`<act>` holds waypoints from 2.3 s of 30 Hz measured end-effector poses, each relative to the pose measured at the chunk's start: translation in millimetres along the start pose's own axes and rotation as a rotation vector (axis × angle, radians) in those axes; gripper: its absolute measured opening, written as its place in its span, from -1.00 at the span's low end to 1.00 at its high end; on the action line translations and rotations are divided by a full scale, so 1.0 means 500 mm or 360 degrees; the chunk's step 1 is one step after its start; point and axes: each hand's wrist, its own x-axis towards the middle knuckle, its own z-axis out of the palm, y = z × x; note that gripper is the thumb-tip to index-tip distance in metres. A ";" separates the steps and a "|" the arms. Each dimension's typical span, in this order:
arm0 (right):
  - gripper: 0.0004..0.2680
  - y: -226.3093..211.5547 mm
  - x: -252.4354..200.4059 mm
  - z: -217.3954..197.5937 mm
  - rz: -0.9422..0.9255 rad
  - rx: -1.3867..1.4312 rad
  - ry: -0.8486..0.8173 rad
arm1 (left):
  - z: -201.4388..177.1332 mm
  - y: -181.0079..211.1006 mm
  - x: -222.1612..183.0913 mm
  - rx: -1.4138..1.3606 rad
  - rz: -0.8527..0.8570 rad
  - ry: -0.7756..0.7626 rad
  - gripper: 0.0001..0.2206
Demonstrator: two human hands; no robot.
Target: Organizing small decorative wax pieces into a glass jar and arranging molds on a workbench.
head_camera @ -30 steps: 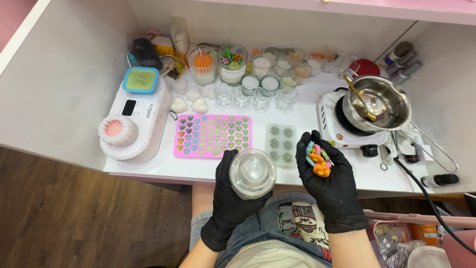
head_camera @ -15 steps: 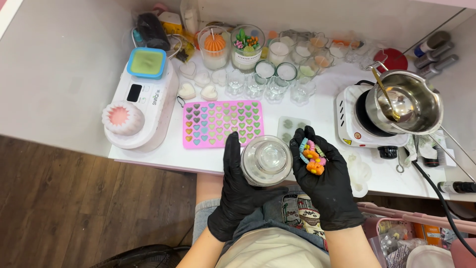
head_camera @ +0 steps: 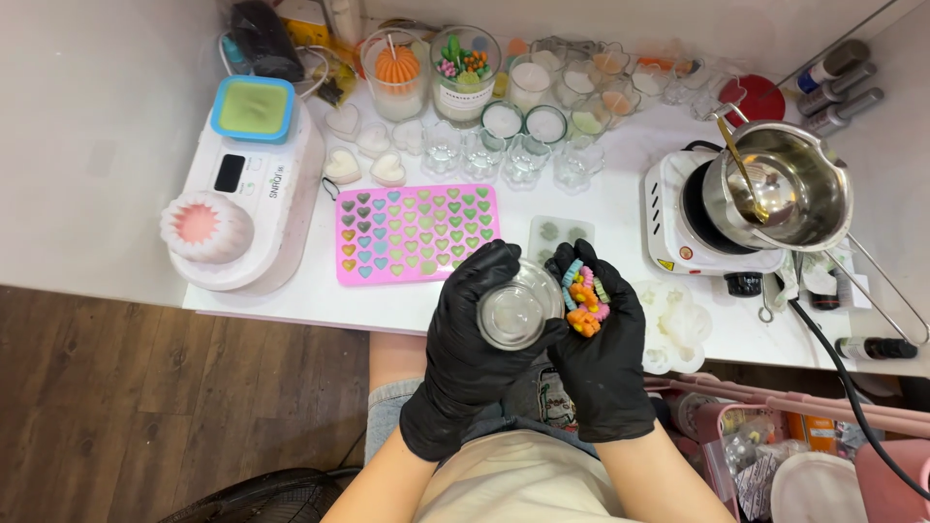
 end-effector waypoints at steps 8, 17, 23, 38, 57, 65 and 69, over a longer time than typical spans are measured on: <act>-0.70 -0.005 0.007 -0.004 0.0110 0.0324 0.0090 | 0.017 -0.034 -0.026 -0.0521 -0.0156 0.0161 -0.38; -0.73 0.005 -0.024 0.086 -0.0576 -0.0293 -0.0419 | 0.017 -0.056 -0.037 -0.1554 -0.0415 0.0848 -0.43; -0.67 0.056 -0.018 0.078 -0.0907 -0.1020 -0.0605 | 0.022 -0.055 -0.039 -0.1640 -0.0492 0.0881 -0.37; -0.61 0.043 -0.015 0.087 -0.0560 -0.0553 -0.0630 | 0.019 -0.055 -0.036 -0.1609 -0.0472 0.0886 -0.35; -0.72 -0.017 -0.051 0.027 -0.0582 -0.2208 -0.0930 | -0.101 -0.052 -0.039 -0.1539 -0.0488 0.1297 -0.33; -0.68 -0.098 -0.080 0.100 -0.0893 -0.2251 -0.1078 | -0.101 -0.056 -0.051 -0.1334 -0.0449 0.1286 -0.30; -0.65 -0.167 -0.115 0.180 -0.1261 -0.2489 -0.1191 | -0.084 -0.028 -0.031 -0.1249 -0.0479 0.1272 -0.30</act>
